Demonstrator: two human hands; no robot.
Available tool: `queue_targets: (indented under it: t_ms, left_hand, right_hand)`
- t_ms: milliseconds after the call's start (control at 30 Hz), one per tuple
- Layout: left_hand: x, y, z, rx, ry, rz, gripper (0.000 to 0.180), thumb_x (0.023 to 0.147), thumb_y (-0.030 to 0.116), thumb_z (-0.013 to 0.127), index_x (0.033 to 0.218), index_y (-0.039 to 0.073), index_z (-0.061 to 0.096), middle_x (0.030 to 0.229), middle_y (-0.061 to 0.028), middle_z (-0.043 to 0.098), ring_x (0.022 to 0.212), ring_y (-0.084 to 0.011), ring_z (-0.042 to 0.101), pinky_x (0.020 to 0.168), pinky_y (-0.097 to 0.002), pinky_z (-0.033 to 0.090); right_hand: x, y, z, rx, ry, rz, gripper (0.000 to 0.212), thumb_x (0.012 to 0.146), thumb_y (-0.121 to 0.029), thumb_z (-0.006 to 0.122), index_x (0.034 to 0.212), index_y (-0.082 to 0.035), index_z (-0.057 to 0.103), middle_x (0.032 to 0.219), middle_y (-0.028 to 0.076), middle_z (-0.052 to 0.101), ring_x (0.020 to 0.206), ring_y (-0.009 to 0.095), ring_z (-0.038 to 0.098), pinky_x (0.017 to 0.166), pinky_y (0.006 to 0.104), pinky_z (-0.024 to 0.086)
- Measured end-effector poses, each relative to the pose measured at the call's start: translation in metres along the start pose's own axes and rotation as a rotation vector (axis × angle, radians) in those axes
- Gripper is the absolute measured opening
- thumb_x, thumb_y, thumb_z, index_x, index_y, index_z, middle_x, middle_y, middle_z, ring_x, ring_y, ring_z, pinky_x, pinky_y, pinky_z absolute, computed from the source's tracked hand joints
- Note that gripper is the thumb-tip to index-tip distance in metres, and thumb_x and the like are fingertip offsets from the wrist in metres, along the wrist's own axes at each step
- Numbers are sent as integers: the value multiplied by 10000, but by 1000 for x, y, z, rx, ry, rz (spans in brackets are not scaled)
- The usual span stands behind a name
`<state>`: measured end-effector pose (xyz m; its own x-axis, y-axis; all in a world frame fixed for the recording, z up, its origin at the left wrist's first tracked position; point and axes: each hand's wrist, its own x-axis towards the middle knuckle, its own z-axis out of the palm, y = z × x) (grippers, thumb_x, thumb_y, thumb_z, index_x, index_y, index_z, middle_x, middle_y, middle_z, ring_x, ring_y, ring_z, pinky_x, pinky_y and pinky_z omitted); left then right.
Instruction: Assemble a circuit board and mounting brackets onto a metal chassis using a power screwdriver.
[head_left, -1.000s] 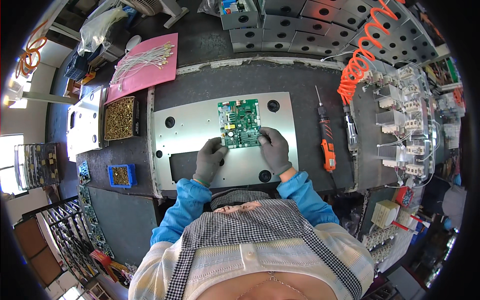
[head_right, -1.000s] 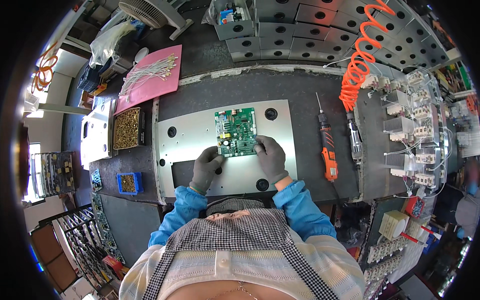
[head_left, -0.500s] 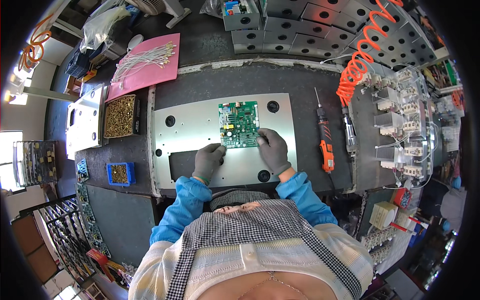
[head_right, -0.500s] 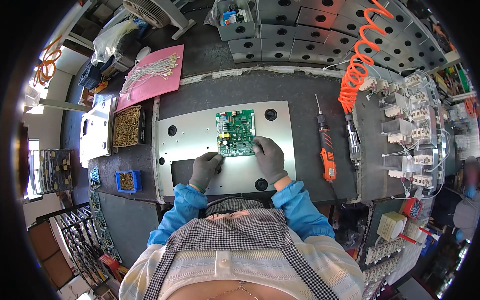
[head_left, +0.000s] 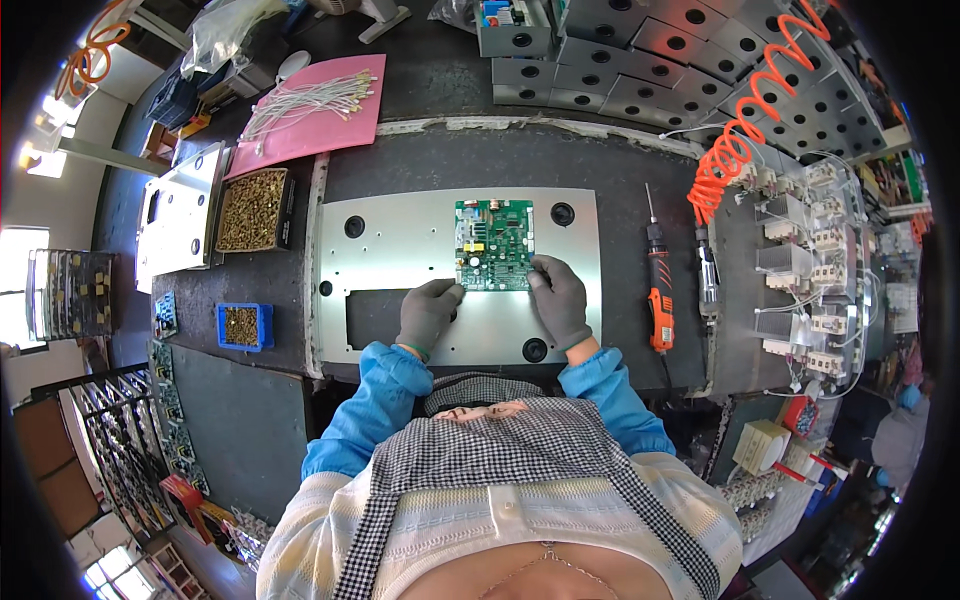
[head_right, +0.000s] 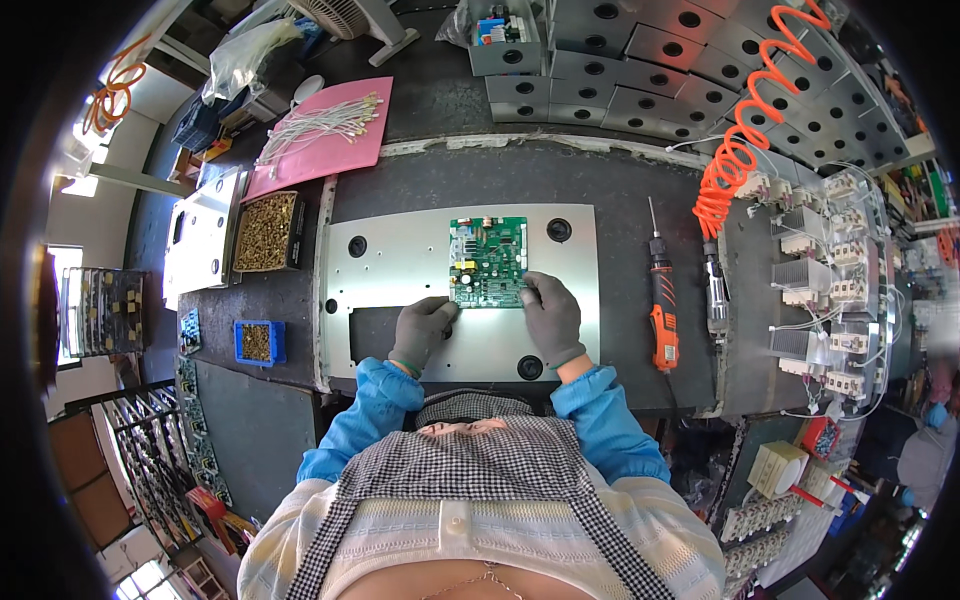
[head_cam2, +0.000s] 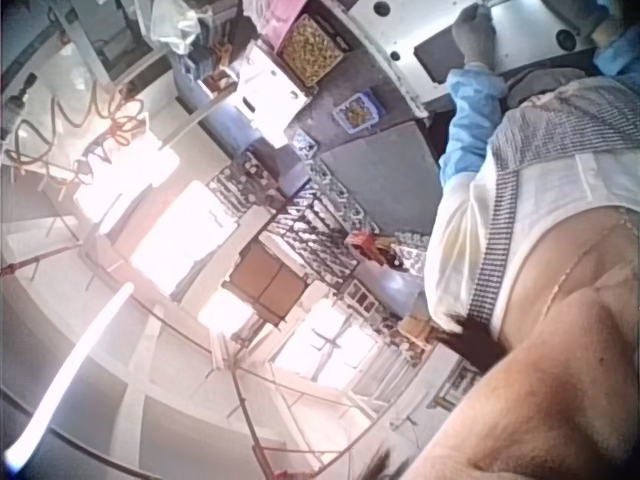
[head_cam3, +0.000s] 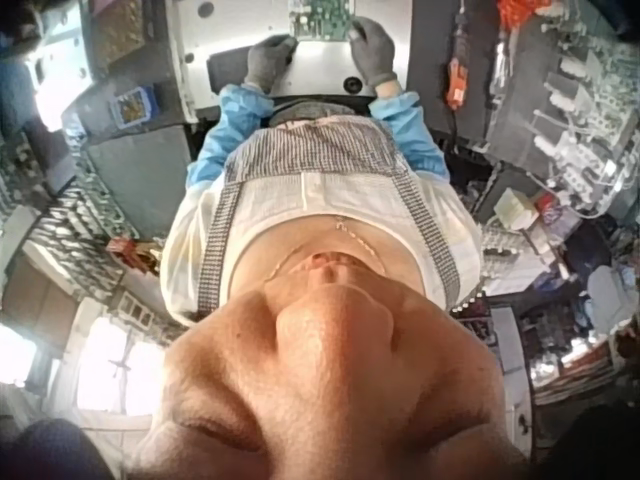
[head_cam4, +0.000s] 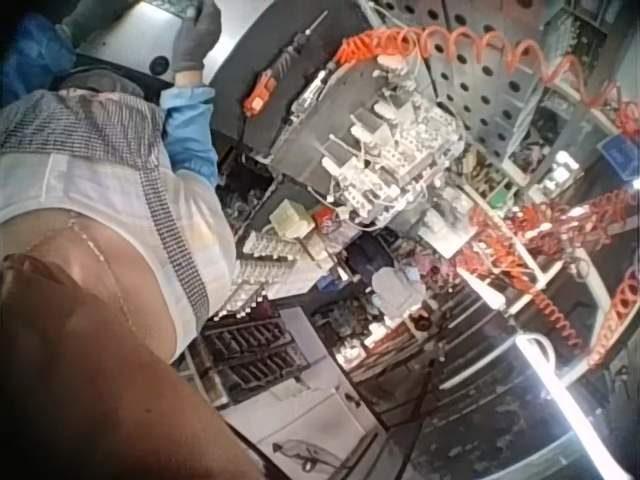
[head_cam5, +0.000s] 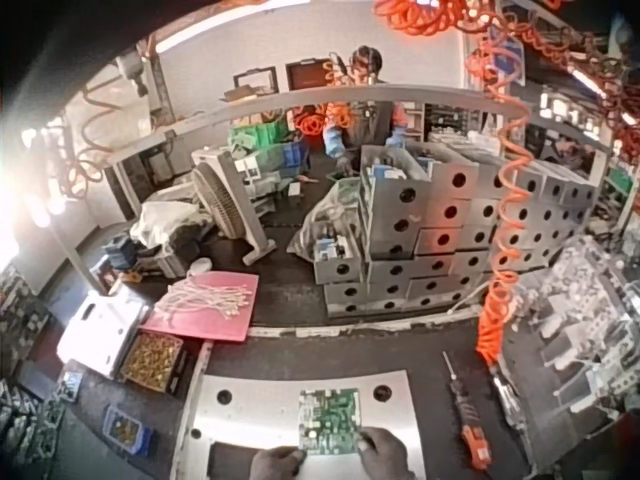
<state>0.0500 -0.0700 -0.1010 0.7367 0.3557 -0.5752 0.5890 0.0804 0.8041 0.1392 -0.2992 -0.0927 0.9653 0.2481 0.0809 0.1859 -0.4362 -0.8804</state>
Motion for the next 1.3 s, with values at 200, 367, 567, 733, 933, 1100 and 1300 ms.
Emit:
queue_targets:
  t_ms: [200,367,567,733,933,1100,1300]
  left_hand:
    - [-24,36,-3,111,15,16,321,931,252,723,1144,17,766,753,-16,698,660,-95,612,635,-280,498]
    - [-12,9,-6,183,77,72,358,929,301,724,1160,29,758,818,-85,750,697,-157,677,696,-317,541]
    - [-29,41,-60,221,72,67,437,944,323,719,1283,50,692,1128,-135,751,988,-250,705,901,-358,542]
    - [-24,10,-262,136,803,66,487,822,268,791,1246,58,674,1118,-186,737,1022,-323,711,916,-390,551]
    - [-2,-67,-424,1113,697,-478,568,785,377,788,1280,116,690,1289,-209,692,1247,-352,646,1037,-428,520]
    - [67,-124,-489,1346,320,-602,433,867,359,694,1259,183,745,1286,-142,709,1213,-331,664,1024,-388,523]
    - [56,-128,-465,1860,222,-278,326,952,246,609,1218,131,759,1245,-156,724,1158,-337,686,950,-408,557]
  right_hand:
    - [3,-5,-1,-6,-5,-11,266,918,-97,710,1175,-33,697,1063,120,748,919,231,727,831,342,575]
    - [3,-6,4,18,-14,-43,263,900,-83,678,1158,-32,687,1067,167,728,950,320,717,847,399,563]
    - [0,-5,-69,-259,-133,-81,465,927,-179,668,1361,-36,582,1293,196,648,1186,358,631,1027,428,494]
    - [23,66,-203,-938,42,-205,528,882,-30,680,1388,-27,532,1317,190,623,1184,383,627,1025,472,496]
    - [17,83,-235,-1134,-423,-501,574,919,1,535,1481,-106,481,1531,177,451,1360,380,500,1101,479,443]
    - [45,48,-216,-1273,-576,-864,335,898,-162,596,1233,-152,609,1444,128,514,1375,347,455,1135,506,373]
    - [59,71,-219,-1192,-614,-895,260,891,-171,607,1149,-148,631,1402,121,550,1375,343,458,1154,510,365]
